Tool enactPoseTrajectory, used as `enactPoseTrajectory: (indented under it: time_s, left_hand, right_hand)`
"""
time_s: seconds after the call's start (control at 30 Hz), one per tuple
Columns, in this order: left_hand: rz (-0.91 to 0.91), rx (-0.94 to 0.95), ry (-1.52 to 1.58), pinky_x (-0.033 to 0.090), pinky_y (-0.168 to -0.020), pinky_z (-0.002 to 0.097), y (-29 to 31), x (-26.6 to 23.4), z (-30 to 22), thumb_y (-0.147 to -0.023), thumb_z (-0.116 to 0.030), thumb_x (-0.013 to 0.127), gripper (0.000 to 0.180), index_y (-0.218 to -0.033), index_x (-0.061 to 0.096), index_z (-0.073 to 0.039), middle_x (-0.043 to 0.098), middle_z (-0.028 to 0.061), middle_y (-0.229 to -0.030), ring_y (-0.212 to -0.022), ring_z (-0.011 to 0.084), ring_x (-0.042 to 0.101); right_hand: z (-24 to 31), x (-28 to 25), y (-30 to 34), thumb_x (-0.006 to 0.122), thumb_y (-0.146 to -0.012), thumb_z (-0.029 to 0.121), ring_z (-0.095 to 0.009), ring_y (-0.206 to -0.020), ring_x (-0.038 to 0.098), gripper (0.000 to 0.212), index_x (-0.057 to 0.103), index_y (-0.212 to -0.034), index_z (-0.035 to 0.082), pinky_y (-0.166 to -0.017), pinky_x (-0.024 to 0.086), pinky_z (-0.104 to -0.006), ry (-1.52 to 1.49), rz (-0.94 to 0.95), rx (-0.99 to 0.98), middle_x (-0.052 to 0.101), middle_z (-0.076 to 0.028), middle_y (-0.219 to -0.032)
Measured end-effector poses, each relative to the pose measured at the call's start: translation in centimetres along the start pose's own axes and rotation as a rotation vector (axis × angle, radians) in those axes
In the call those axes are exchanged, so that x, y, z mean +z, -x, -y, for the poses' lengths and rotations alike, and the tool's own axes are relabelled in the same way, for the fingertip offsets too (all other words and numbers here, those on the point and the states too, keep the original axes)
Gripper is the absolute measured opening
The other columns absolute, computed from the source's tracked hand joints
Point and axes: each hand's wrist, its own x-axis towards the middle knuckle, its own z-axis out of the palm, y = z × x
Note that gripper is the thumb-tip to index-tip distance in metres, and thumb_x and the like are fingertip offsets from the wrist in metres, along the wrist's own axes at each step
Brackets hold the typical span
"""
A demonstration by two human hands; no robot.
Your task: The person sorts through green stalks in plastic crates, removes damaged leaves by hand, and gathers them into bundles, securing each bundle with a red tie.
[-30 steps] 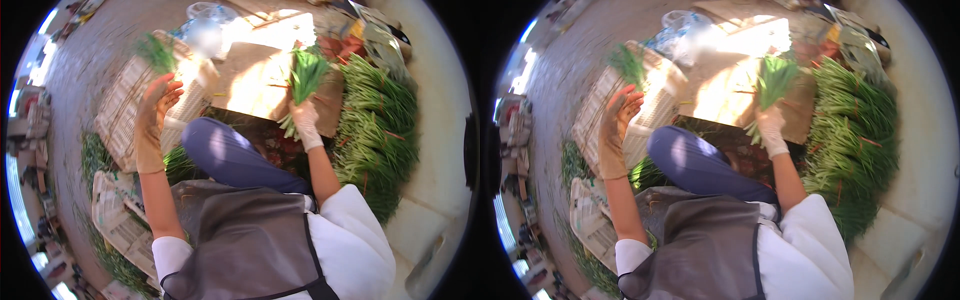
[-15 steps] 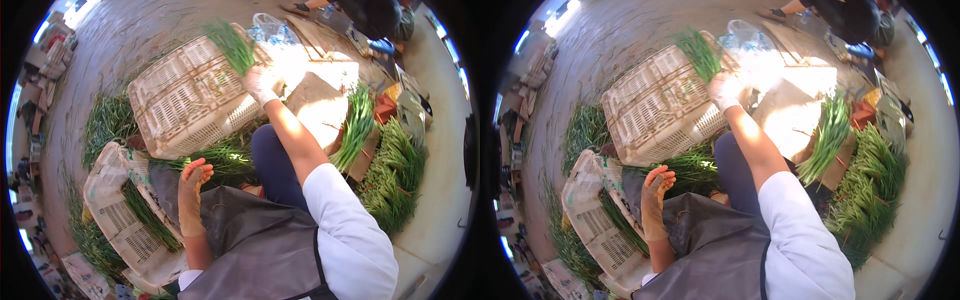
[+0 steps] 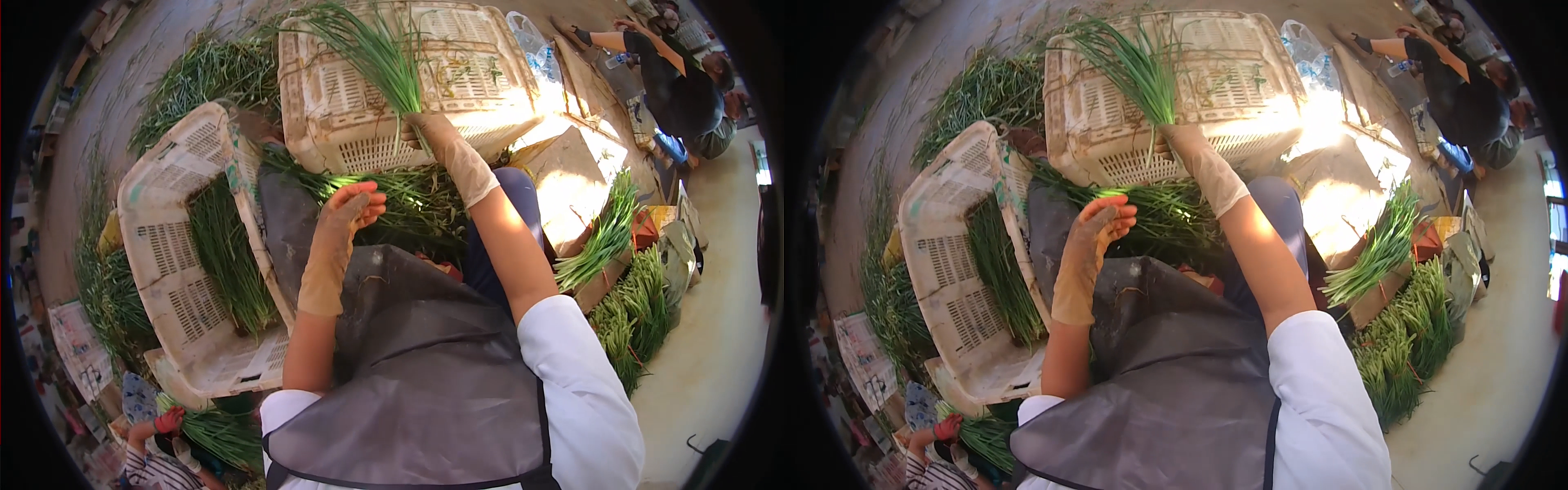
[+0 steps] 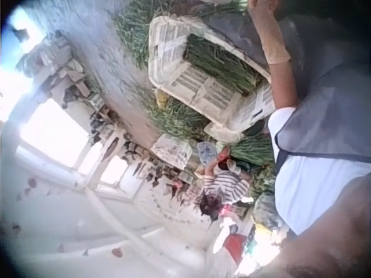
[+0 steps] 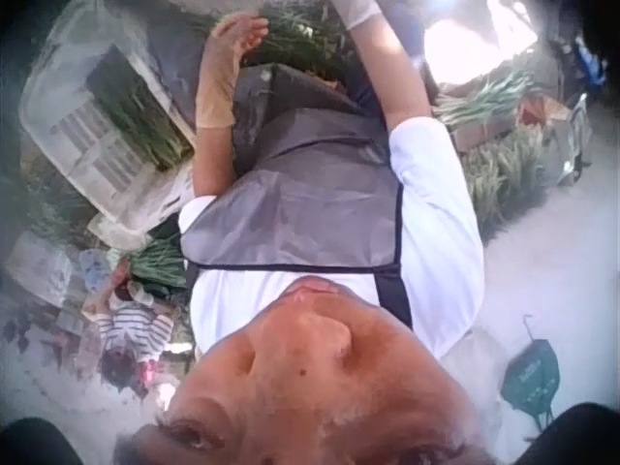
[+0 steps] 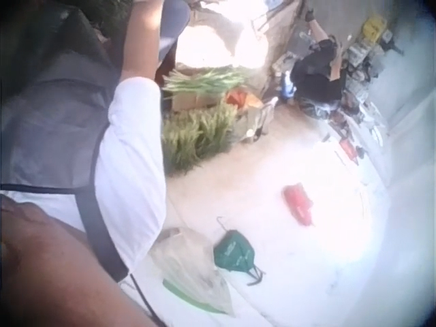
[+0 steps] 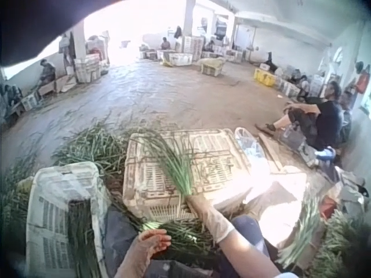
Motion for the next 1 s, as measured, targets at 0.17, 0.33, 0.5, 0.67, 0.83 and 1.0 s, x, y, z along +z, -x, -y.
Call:
enactPoseTrajectory:
  time_s: [0.17, 0.33, 0.5, 0.67, 0.83, 1.0]
  left_hand:
    - [-0.191, -0.017, -0.138, 0.045, -0.086, 0.0331, -5.6, 0.2, 0.7, -0.088, -0.037, 0.06, 0.042, -0.116, 0.054, -0.006, 0.059, 0.0098, -0.11, -0.1, 0.0186, 0.058]
    - [-0.061, -0.117, -0.085, 0.049, -0.08, 0.0339, -10.5, 3.2, -0.7, -0.088, -0.034, 0.061, 0.041, -0.116, 0.053, -0.006, 0.061, 0.0083, -0.102, -0.093, 0.0187, 0.061]
    - [-0.238, -0.008, 0.145, 0.053, -0.077, 0.036, -11.3, 1.7, 0.5, -0.091, -0.021, 0.057, 0.045, -0.128, 0.044, 0.0, 0.059, 0.0154, -0.114, -0.095, 0.0237, 0.062]
    - [-0.18, -0.063, 0.304, 0.053, -0.083, 0.039, -8.7, 1.9, 0.1, -0.092, -0.013, 0.052, 0.038, -0.125, 0.046, 0.004, 0.056, 0.0181, -0.118, -0.099, 0.0264, 0.061]
    - [-0.053, -0.067, 0.417, 0.055, -0.07, 0.0311, -7.1, 0.3, 1.5, -0.092, -0.017, 0.054, 0.022, -0.106, 0.058, 0.0, 0.064, 0.0116, -0.099, -0.083, 0.021, 0.064]
    - [-0.263, -0.147, 0.212, 0.047, -0.063, 0.0264, -6.2, 0.9, 1.7, -0.092, -0.025, 0.056, 0.028, -0.108, 0.061, -0.003, 0.062, 0.0033, -0.086, -0.072, 0.014, 0.057]
  right_hand:
    - [-1.4, -0.1, 2.1, 0.062, -0.084, 0.016, -0.013, -0.062, 0.059, 0.02, 0.061, -0.094, -0.001, -0.058, 0.048, -0.0255, 0.285, -0.085, -0.154, 0.061, -0.005, -0.073]
    - [-2.4, -0.1, 3.1, 0.063, -0.085, 0.018, -0.012, -0.069, 0.057, 0.024, 0.062, -0.097, -0.002, -0.063, 0.044, -0.0241, 0.215, -0.034, -0.226, 0.063, -0.005, -0.081]
    - [-2.0, 0.3, 5.1, 0.06, -0.088, 0.022, -0.01, -0.062, 0.052, 0.021, 0.061, -0.091, 0.001, -0.058, 0.04, -0.0233, 0.083, -0.059, -0.225, 0.058, -0.002, -0.072]
    - [-1.7, -3.8, 2.9, 0.061, -0.083, 0.03, -0.022, -0.06, 0.057, 0.034, 0.058, -0.09, -0.003, -0.06, 0.048, -0.0352, 0.498, -0.297, -0.219, 0.059, -0.012, -0.071]
    - [-1.9, 2.7, 7.4, 0.057, -0.087, 0.045, -0.025, -0.079, 0.061, 0.053, 0.055, -0.113, -0.001, -0.072, 0.047, -0.0368, 0.979, -0.282, -0.431, 0.064, -0.013, -0.088]
    - [-5.8, 2.1, 5.8, 0.061, -0.087, 0.033, -0.009, -0.062, 0.054, 0.037, 0.06, -0.101, -0.001, -0.059, 0.042, -0.0228, 0.52, -0.054, -0.324, 0.063, -0.004, -0.076]
